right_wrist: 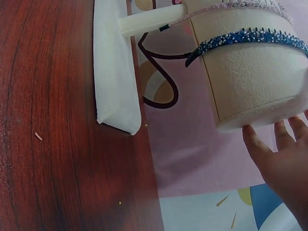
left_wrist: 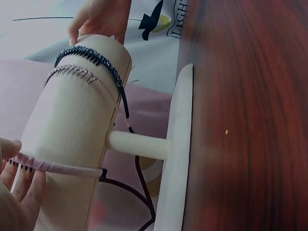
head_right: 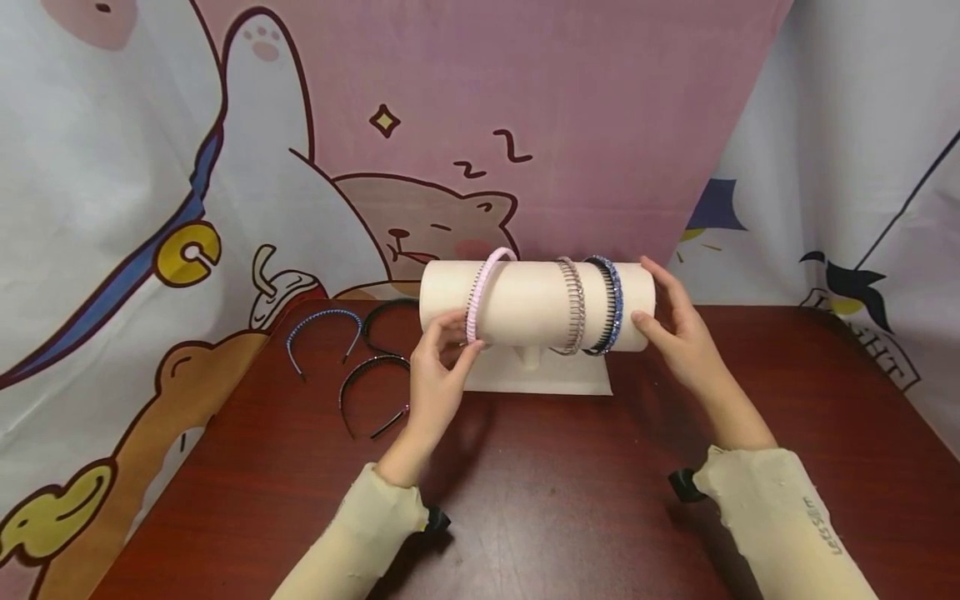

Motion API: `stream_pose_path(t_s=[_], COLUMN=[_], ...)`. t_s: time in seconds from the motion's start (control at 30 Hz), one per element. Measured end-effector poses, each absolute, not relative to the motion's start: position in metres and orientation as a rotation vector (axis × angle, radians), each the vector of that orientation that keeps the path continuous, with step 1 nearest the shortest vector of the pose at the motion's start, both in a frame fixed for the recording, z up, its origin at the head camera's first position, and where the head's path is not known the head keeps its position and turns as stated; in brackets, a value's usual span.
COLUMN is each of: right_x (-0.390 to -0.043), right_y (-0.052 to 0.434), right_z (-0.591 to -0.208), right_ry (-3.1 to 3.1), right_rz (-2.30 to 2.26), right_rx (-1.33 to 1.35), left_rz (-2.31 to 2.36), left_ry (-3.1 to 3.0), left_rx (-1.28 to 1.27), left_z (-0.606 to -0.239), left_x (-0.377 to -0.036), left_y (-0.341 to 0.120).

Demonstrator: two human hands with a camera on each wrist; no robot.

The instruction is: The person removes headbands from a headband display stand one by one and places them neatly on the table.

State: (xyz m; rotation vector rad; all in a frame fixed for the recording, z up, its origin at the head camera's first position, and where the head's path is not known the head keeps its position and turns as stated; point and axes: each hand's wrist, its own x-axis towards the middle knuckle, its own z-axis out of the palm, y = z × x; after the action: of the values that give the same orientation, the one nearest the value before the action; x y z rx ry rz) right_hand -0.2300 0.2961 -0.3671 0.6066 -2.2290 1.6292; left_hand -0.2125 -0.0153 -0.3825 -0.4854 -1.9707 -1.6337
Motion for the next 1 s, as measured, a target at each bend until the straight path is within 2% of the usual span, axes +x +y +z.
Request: stream_pose_path(t_s=[1.0], right_x=[-0.231], right_y=[0.296], right_z=[-0.366], right_ry=[-2.153], right_rz=[1.74], right_rx=[0.662], left_rz=[-1.726], left_ry=[-1.917], left_rx=[-0.354], left_z=[-0.38], left_x=[-0.221], left_y=[-0.066])
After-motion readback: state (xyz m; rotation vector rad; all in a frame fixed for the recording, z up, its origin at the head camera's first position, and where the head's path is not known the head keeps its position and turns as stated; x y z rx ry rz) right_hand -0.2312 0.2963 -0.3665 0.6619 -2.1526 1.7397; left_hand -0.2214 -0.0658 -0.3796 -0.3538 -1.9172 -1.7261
